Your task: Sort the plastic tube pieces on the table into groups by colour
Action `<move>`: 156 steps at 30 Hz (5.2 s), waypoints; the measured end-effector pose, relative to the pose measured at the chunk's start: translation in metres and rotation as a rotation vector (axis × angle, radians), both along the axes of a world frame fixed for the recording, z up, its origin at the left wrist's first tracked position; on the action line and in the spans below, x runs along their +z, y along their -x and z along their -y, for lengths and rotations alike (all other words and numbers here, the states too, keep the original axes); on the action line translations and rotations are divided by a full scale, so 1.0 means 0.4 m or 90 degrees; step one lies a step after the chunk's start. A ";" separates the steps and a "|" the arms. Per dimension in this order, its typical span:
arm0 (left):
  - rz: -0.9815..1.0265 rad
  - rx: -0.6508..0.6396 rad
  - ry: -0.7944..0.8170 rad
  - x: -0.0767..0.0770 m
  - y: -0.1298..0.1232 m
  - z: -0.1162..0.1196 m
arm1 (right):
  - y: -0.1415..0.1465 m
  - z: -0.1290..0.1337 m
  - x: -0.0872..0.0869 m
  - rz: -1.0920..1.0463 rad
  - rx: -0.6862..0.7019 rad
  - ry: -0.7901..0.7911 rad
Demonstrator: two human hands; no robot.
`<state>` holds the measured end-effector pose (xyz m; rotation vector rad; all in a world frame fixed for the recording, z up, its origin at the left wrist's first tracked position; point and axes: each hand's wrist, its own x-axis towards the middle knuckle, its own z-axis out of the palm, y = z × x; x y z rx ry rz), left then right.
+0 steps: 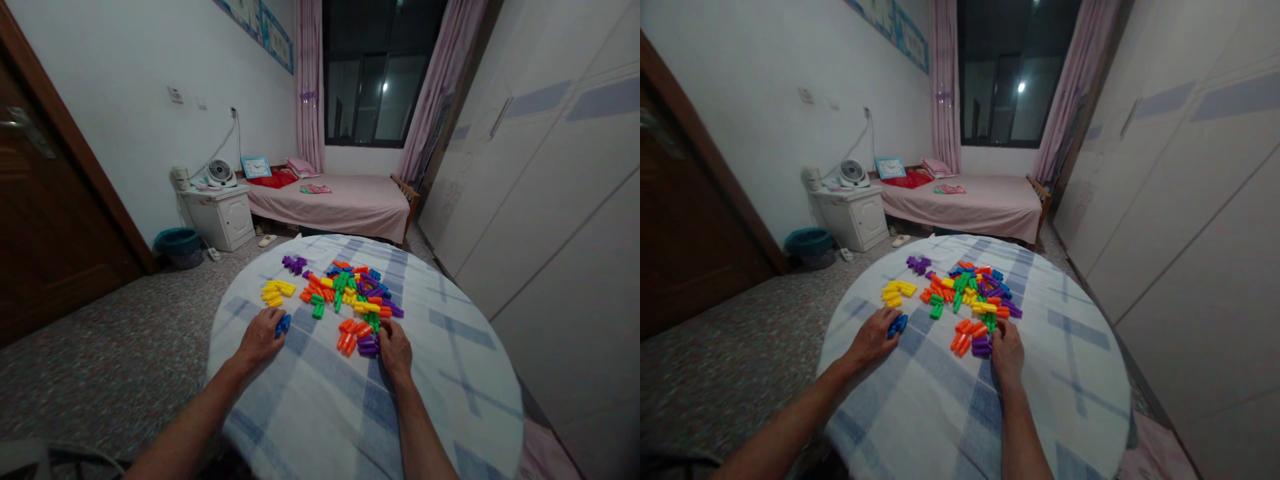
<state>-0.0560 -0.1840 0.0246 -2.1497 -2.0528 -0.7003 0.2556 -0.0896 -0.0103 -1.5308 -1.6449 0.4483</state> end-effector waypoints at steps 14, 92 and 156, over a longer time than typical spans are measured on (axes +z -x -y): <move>0.228 0.087 -0.092 -0.022 0.053 -0.032 | -0.008 0.003 0.003 -0.013 0.011 0.025; 0.591 -0.057 -0.141 -0.063 -0.215 -0.361 | -0.015 0.047 0.012 -0.002 -0.014 0.082; 0.692 0.122 -0.066 -0.099 -0.222 -0.394 | 0.349 -0.398 0.177 0.561 0.237 0.147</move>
